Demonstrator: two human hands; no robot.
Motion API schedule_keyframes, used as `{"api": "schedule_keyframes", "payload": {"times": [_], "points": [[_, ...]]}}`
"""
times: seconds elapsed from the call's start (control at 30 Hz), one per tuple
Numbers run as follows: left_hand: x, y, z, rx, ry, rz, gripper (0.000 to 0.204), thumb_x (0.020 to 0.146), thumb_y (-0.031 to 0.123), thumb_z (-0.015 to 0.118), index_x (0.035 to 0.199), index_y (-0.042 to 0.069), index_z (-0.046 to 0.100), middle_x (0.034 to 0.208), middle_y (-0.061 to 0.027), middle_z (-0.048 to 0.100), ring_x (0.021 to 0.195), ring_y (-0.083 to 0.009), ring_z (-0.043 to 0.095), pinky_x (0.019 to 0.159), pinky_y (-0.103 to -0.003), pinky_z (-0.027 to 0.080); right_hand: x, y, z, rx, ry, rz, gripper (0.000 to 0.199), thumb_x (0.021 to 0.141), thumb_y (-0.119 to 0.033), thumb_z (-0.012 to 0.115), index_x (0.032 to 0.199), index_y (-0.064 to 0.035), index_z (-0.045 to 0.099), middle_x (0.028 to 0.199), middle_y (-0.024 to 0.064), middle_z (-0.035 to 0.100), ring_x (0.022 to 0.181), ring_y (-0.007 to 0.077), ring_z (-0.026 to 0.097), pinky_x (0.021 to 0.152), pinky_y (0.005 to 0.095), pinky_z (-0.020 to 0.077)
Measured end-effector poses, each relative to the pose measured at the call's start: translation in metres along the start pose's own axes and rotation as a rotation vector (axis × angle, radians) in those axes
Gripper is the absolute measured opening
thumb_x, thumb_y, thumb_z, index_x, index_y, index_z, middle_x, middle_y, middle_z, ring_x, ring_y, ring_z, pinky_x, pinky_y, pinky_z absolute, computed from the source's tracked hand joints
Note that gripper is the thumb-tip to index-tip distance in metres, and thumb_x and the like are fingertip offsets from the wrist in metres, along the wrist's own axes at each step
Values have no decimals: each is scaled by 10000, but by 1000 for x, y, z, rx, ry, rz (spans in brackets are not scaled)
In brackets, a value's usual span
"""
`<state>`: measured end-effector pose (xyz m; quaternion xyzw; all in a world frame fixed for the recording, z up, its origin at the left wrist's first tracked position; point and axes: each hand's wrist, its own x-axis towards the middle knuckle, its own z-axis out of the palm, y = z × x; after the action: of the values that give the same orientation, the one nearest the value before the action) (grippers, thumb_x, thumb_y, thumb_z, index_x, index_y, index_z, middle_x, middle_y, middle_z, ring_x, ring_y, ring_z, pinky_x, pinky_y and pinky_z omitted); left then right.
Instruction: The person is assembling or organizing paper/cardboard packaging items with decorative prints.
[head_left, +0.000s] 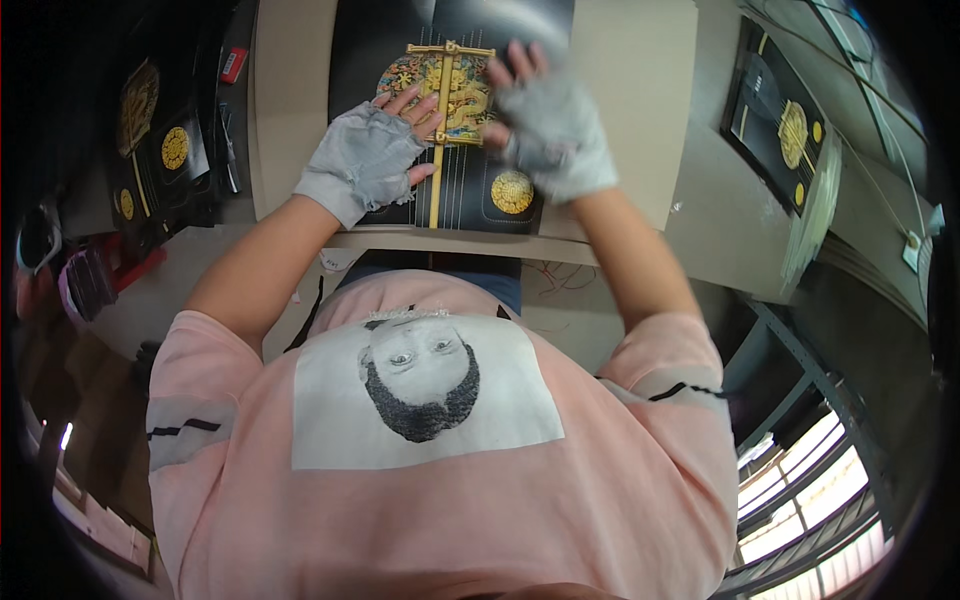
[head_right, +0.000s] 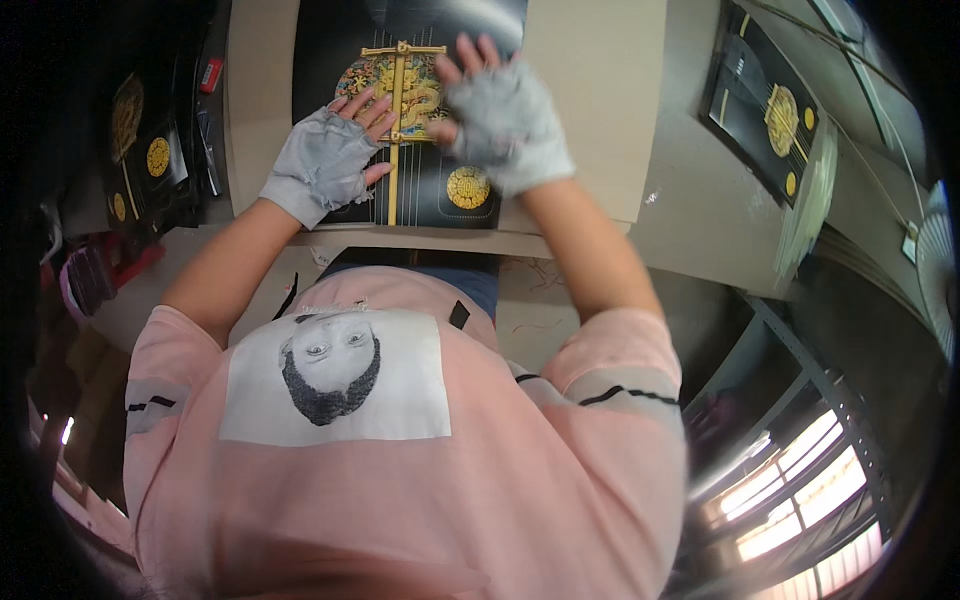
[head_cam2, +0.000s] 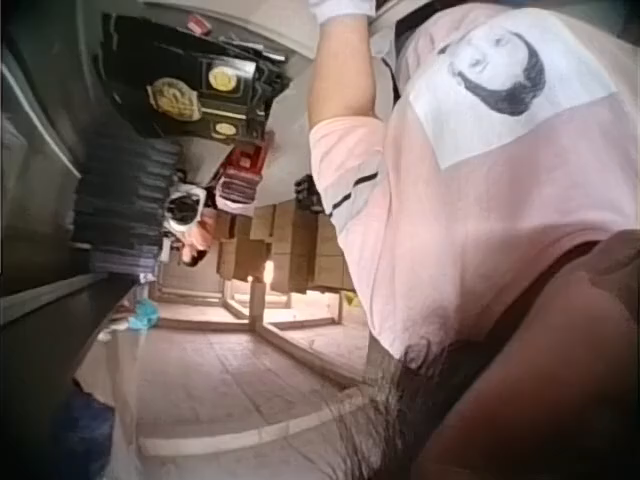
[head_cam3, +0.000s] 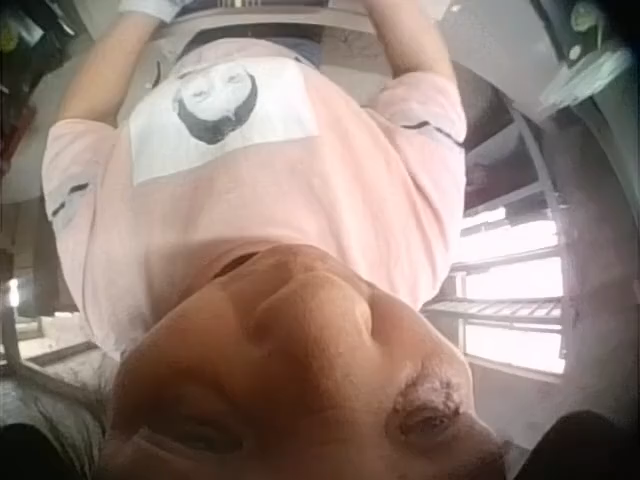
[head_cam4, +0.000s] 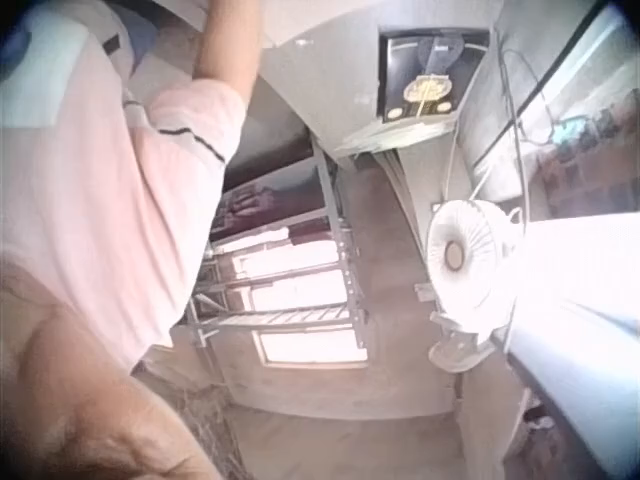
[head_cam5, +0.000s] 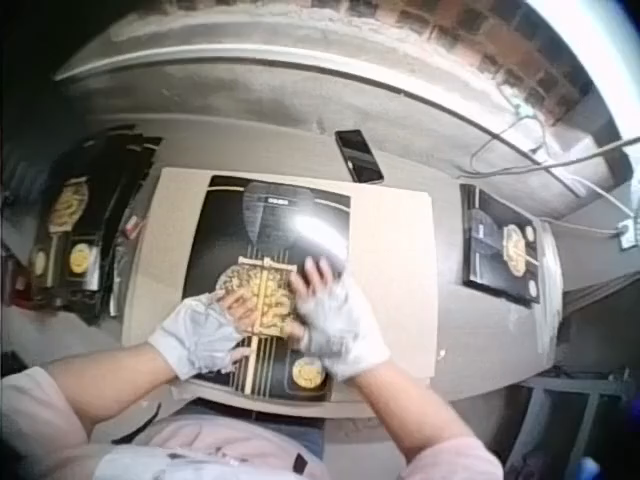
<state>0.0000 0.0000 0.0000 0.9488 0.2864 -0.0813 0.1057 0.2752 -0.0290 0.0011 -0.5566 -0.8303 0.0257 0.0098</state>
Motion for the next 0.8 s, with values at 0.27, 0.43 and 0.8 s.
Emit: {"api": "schedule_keyframes", "payload": {"times": [0.27, 0.43, 0.8], "points": [[-2, 2, 0, -5, 86, 33, 675, 953, 481, 610, 1496, 90, 515, 1574, -86, 490, 1504, -265, 380, 1232, -443, 300, -132, -107, -6, 188, -216, 172, 886, 904, -681, 518, 1540, -68, 442, 1604, 264, 377, 1510, 428, 331, 1182, 604, 283], [-4, 0, 3, -18, 61, 13, 686, 953, 488, 605, 1503, 89, 507, 1590, -90, 472, 1515, -275, 359, 1235, -444, 290, -110, -92, -21, 162, -275, 160, 857, 896, -651, 584, 1545, -109, 444, 1609, 242, 383, 1513, 417, 336, 1184, 623, 290], [-5, 1, -6, -155, -77, -35, 663, 950, 497, 595, 1483, 107, 539, 1589, -71, 476, 1516, -284, 357, 1227, -470, 306, 146, 74, -51, -74, -196, 44, 817, 951, -559, 587, 1547, -32, 399, 1549, 215, 469, 1470, 414, 385, 1228, 544, 266]]}}
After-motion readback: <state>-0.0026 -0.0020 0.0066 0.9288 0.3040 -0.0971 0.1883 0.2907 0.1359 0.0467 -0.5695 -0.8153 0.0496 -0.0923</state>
